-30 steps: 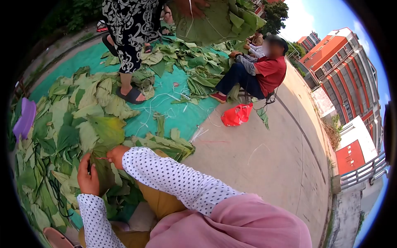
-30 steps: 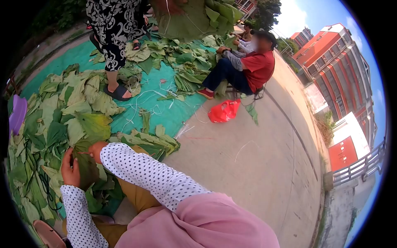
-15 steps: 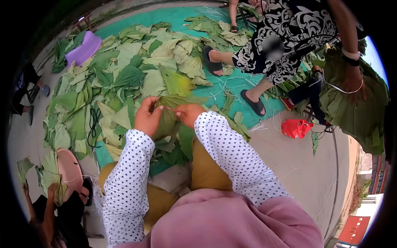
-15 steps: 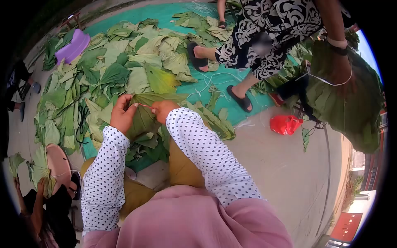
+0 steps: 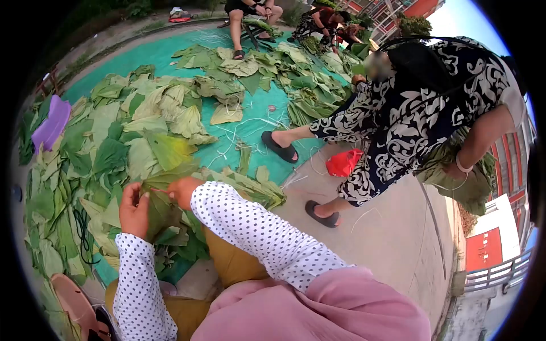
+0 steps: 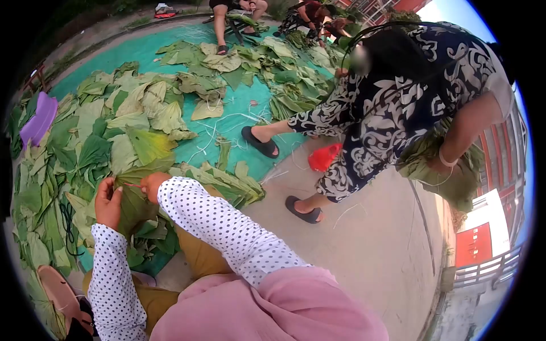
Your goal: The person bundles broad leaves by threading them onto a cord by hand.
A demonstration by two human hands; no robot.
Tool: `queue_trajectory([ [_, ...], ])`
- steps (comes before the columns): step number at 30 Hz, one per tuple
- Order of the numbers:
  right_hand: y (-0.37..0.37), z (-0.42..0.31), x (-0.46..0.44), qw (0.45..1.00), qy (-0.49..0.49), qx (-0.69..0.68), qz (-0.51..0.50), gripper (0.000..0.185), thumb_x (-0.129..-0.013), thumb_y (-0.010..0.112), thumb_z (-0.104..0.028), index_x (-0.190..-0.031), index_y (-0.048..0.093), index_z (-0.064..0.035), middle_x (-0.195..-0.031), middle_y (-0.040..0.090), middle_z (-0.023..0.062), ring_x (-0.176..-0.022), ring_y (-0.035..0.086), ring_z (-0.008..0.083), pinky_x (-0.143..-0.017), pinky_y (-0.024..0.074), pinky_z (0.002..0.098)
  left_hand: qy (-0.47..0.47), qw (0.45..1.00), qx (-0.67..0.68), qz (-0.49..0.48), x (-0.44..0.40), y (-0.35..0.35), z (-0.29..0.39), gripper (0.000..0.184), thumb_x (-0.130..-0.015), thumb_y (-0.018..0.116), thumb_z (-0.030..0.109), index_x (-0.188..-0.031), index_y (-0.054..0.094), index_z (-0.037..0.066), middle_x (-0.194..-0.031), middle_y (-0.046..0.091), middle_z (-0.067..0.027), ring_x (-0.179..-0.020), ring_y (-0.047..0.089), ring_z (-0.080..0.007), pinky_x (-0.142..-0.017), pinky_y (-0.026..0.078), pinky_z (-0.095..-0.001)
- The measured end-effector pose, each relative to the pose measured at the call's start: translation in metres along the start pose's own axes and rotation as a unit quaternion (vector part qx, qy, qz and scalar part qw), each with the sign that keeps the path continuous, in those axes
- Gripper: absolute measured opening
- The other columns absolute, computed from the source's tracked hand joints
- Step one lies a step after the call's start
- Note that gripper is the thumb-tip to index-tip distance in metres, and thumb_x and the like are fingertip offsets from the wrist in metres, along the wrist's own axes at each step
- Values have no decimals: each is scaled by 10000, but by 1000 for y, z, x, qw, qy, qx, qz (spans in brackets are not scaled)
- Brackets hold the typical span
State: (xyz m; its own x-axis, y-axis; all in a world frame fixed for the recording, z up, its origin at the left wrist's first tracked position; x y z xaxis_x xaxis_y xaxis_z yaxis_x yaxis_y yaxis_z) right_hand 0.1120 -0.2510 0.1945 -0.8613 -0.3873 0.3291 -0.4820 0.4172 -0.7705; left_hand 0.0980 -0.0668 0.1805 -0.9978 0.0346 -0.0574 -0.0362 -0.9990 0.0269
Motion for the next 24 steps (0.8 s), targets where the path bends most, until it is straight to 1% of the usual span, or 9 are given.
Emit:
queue_trajectory([
  [2,-6,-11,5,1000,-2,6,2,196,-892,525,-201,-1032,623,-105,-954,631,177,-930,592,361,-802,458,446,29,998,-58,3,0,-3,-4,251,-870,532,-19,-1120,518,-2,-1042,583,-55,-957,556,-129,-858,432,-253],
  [5,4,-2,-6,1000,-4,-13,7,193,-891,532,-188,-1034,625,-97,-954,631,178,-937,595,353,-790,464,435,61,994,-89,-3,0,-6,-5,269,-870,533,-18,-1138,515,-3,-1068,574,-66,-977,553,-137,-870,430,-260],
  [9,5,-1,-8,1000,15,-10,1,195,-892,530,-180,-1039,631,-102,-953,636,169,-946,598,347,-787,468,426,42,995,-93,-5,3,-2,0,262,-867,537,-19,-1128,522,-1,-1066,576,-67,-979,549,-134,-875,426,-261],
  [11,2,-4,-6,1000,8,1,2,199,-884,535,-176,-1040,633,-101,-954,639,169,-945,600,348,-785,471,425,82,991,-107,-19,4,-1,-1,252,-862,547,-16,-1112,541,3,-1044,584,-67,-944,562,-132,-853,439,-262],
  [14,-3,-11,-4,1000,6,9,4,204,-865,545,-167,-1032,638,-95,-949,645,170,-935,605,351,-779,476,425,47,988,-137,-49,6,3,-5,229,-858,550,-16,-1086,565,6,-1016,592,-63,-901,573,-126,-812,457,-262],
  [15,-2,-11,-3,1000,11,7,5,204,-854,551,-163,-1022,641,-91,-944,648,171,-925,608,355,-776,478,427,46,986,-147,-61,9,7,-1,226,-848,560,-14,-1072,579,5,-1005,606,-79,-873,591,-142,-780,476,-270],
  [16,-2,-11,-3,1000,11,7,6,204,-854,551,-163,-1022,641,-91,-944,648,171,-925,608,355,-776,478,427,46,986,-148,-61,11,11,1,226,-848,560,-14,-1072,579,5,-1005,606,-79,-873,591,-142,-780,476,-270],
  [19,3,-5,-5,999,13,-7,35,193,-829,559,-149,-985,650,-82,-918,651,183,-903,613,363,-767,480,432,66,970,-217,-87,16,18,3,260,-831,569,-14,-1090,576,2,-1027,615,-132,-885,622,-205,-784,490,-294],
  [24,3,-5,-5,998,4,-24,50,173,-815,560,-147,-936,650,-63,-889,642,207,-893,611,376,-760,478,437,72,969,-218,-95,16,18,6,254,-840,567,-6,-1095,575,3,-1031,612,-132,-887,624,-206,-787,491,-299],
])
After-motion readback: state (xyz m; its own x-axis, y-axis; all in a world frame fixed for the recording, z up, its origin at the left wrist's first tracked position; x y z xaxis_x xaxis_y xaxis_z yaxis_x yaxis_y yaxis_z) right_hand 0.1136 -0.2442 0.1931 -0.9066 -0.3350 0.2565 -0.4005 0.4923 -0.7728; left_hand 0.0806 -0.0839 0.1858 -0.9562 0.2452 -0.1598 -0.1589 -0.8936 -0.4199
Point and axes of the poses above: each hand's wrist, its own x-axis away from the middle knuckle, its own y-axis out of the palm, z = x × y, the point moved 2 cm from there along -x, towards the middle knuckle
